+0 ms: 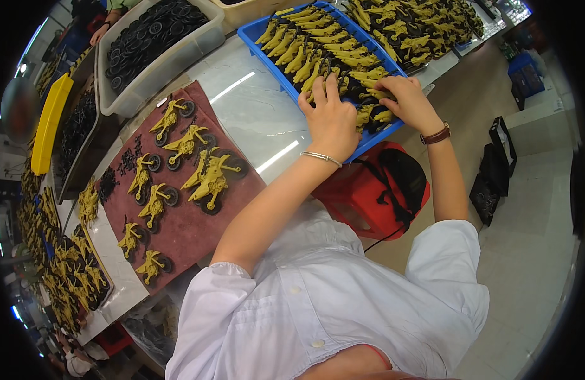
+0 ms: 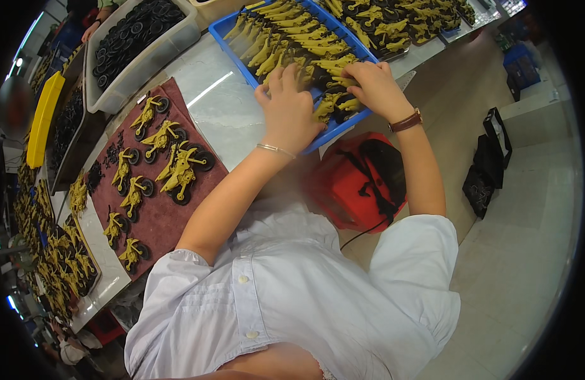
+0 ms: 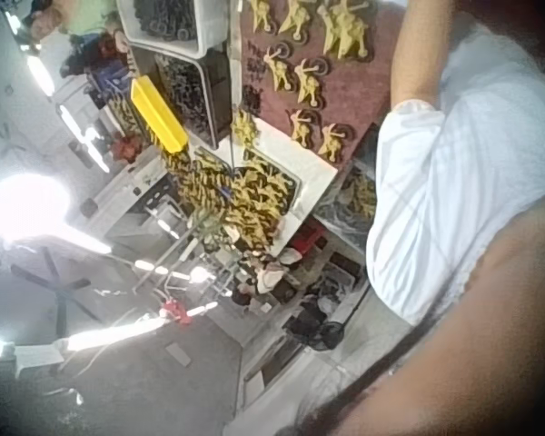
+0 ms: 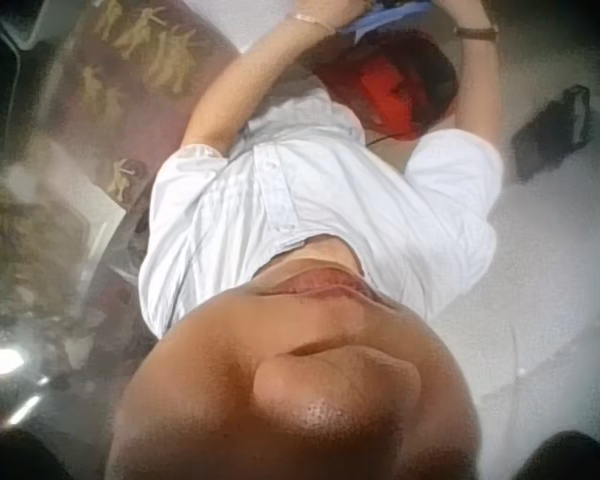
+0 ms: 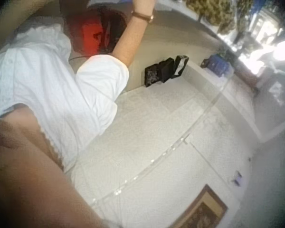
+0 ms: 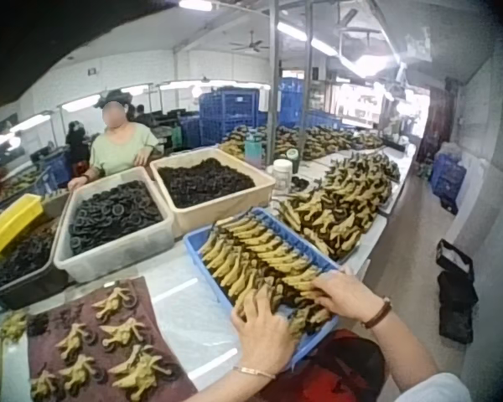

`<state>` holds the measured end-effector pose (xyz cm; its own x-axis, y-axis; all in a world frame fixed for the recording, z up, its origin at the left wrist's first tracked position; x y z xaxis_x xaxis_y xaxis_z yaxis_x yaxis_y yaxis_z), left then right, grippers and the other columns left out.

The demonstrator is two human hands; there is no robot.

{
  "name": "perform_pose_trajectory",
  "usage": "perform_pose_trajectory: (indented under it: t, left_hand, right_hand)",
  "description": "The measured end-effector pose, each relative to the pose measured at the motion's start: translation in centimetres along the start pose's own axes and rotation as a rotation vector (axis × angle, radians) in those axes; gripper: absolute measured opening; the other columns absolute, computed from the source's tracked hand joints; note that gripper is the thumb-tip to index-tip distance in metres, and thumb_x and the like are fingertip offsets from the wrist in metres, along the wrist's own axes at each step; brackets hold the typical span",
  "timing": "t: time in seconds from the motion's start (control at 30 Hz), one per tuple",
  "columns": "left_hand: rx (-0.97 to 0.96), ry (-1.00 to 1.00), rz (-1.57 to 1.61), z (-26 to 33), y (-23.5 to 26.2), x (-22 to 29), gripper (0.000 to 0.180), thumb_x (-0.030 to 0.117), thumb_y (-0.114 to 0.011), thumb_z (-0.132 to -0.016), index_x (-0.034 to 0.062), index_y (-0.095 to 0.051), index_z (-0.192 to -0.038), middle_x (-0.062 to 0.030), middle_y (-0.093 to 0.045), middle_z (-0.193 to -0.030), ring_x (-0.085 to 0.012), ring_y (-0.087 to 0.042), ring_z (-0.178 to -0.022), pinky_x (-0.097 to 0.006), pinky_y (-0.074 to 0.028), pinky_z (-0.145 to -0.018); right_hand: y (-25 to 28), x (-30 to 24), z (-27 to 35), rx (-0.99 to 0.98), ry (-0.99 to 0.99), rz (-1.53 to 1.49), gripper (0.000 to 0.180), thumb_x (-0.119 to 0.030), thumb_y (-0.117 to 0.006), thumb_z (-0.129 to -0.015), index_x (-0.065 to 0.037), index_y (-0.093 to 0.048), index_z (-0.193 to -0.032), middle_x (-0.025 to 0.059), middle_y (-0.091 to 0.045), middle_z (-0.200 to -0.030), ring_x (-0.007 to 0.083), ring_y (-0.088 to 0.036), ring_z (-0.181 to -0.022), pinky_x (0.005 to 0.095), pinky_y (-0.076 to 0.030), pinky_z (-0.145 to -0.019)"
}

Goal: The recorder is assembling small yellow plastic toy motorcycle models and sorting them into a blue bin.

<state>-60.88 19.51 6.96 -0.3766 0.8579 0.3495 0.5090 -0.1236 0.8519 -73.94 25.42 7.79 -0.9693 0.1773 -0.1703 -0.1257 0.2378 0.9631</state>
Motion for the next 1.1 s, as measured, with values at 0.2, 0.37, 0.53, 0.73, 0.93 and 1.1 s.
perform_pose_trajectory:
  t: [0.2, 0.37, 0.53, 0.73, 0.93, 1.1]
  left_hand:
    - [0.116, -0.002, 0.043, 1.0, 0.8, -0.2, 0.032, 0.026, -0.084, -0.051, 0.0079, -0.071, -0.074, -0.0156, -0.042, -0.139, -0.0358, -0.030, -0.132, -0.057, -0.025, -0.098]
    - [0.168, 0.010, -0.039, 0.4, 1.5, -0.5, 0.032, 0.025, -0.083, -0.053, 0.0065, -0.071, -0.075, -0.0148, -0.043, -0.138, -0.0353, -0.031, -0.132, -0.056, -0.025, -0.098]
    - [0.132, 0.028, -0.053, -0.5, 1.7, -0.8, 0.026, 0.019, -0.079, -0.058, 0.0057, -0.073, -0.080, -0.0166, -0.048, -0.137, -0.0356, -0.032, -0.133, -0.057, -0.023, -0.101]
    - [0.112, 0.049, -0.018, -0.6, 1.6, -1.3, 0.026, 0.019, -0.078, -0.060, 0.0059, -0.074, -0.081, -0.0158, -0.050, -0.135, -0.0352, -0.033, -0.132, -0.056, -0.024, -0.100]
    - [0.124, 0.065, 0.044, -0.5, 1.0, -2.3, 0.026, 0.024, -0.080, -0.059, 0.0064, -0.072, -0.076, -0.0149, -0.052, -0.134, -0.0363, -0.034, -0.131, -0.056, -0.025, -0.099]
    - [0.156, 0.037, 0.151, -0.1, 0.9, -2.6, 0.020, 0.022, -0.079, -0.061, 0.0072, -0.069, -0.069, -0.0144, -0.053, -0.132, -0.0365, -0.034, -0.131, -0.056, -0.025, -0.099]
  right_hand:
    - [0.0, 0.0, 0.5, 0.067, 0.023, 0.002, 0.029, -0.007, -0.070, -0.079, -0.009, -0.063, -0.107, 0.0034, -0.066, -0.100, 0.0221, -0.059, -0.097, 0.0349, -0.035, -0.093]
    - [0.4, -0.1, 0.7, 0.115, 0.039, 0.001, 0.029, -0.008, -0.069, -0.079, -0.009, -0.063, -0.107, 0.0034, -0.066, -0.100, 0.0219, -0.059, -0.097, 0.0343, -0.035, -0.093]
    - [0.3, -0.1, 0.6, 0.085, 0.007, -0.003, 0.028, -0.008, -0.070, -0.079, -0.009, -0.063, -0.106, 0.0037, -0.066, -0.099, 0.0225, -0.059, -0.097, 0.0354, -0.035, -0.092]
    - [0.0, 0.0, 0.5, 0.073, 0.005, 0.048, 0.028, -0.008, -0.069, -0.080, -0.010, -0.062, -0.107, 0.0040, -0.064, -0.100, 0.0233, -0.059, -0.099, 0.0373, -0.035, -0.091]
    - [-0.5, -0.4, 0.3, 0.032, -0.009, 0.108, 0.028, -0.005, -0.066, -0.082, -0.011, -0.058, -0.108, 0.0040, -0.061, -0.100, 0.0243, -0.058, -0.101, 0.0398, -0.034, -0.091]
    - [-0.8, 0.0, 0.2, 0.000, -0.037, 0.095, 0.027, -0.006, -0.066, -0.081, -0.011, -0.057, -0.106, 0.0045, -0.061, -0.101, 0.0246, -0.058, -0.102, 0.0401, -0.034, -0.092]
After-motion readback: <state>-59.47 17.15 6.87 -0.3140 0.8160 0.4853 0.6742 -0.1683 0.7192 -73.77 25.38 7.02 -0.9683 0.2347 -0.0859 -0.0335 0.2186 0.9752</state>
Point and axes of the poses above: each hand's wrist, its own z-axis away from the middle knuckle, its own y-axis out of the back of the hand, x = y × z, the point moved 10 cm from there along -z, towards the middle knuckle
